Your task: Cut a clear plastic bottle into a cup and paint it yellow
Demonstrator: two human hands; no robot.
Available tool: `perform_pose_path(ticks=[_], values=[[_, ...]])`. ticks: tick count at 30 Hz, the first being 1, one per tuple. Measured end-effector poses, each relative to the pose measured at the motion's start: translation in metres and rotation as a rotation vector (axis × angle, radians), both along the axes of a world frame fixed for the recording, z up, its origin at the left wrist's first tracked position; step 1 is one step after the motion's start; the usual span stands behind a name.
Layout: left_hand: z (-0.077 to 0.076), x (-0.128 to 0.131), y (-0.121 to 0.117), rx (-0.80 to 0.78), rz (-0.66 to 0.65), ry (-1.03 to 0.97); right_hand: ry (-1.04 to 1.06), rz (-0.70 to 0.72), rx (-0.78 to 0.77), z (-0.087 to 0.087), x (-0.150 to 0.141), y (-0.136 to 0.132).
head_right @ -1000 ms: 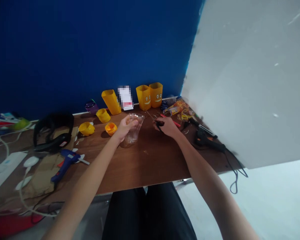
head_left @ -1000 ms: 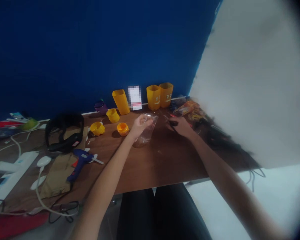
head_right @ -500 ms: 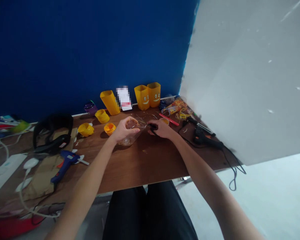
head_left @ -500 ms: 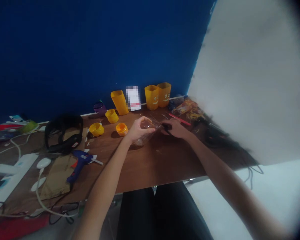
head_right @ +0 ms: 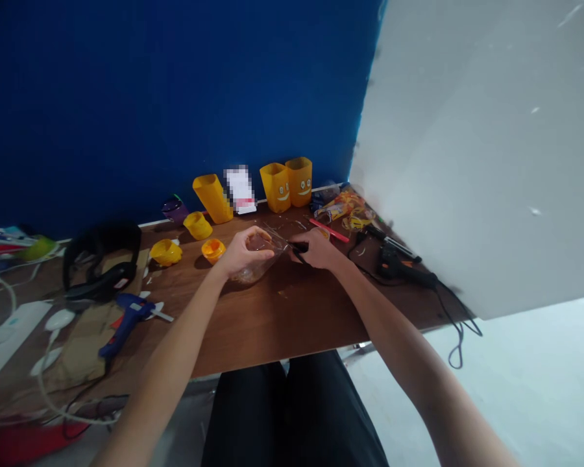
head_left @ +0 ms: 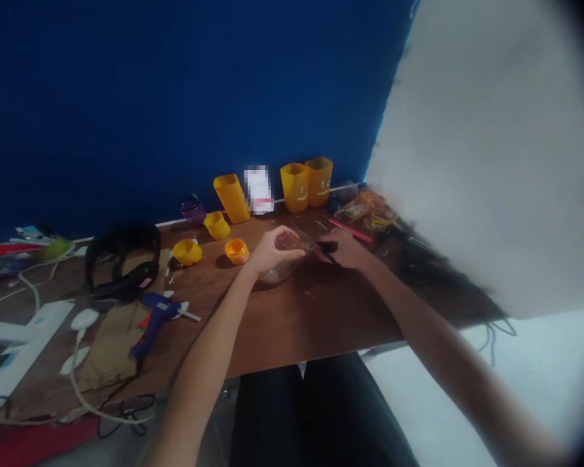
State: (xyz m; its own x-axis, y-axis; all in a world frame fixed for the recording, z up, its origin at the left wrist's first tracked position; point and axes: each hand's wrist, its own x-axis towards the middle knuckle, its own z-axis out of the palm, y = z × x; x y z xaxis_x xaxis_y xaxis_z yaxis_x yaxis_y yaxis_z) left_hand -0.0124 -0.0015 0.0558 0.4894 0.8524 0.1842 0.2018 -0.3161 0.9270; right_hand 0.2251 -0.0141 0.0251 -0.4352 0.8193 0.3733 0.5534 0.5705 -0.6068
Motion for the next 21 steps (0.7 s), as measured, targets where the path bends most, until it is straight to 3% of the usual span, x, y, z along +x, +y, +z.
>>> perform_pose_path(ticks=[21], values=[[-0.0013,-0.0041,0.0029,-0.040,-0.027,-0.042,-0.043,0.035,0.007,-0.0022,0.0085,0.0047]])
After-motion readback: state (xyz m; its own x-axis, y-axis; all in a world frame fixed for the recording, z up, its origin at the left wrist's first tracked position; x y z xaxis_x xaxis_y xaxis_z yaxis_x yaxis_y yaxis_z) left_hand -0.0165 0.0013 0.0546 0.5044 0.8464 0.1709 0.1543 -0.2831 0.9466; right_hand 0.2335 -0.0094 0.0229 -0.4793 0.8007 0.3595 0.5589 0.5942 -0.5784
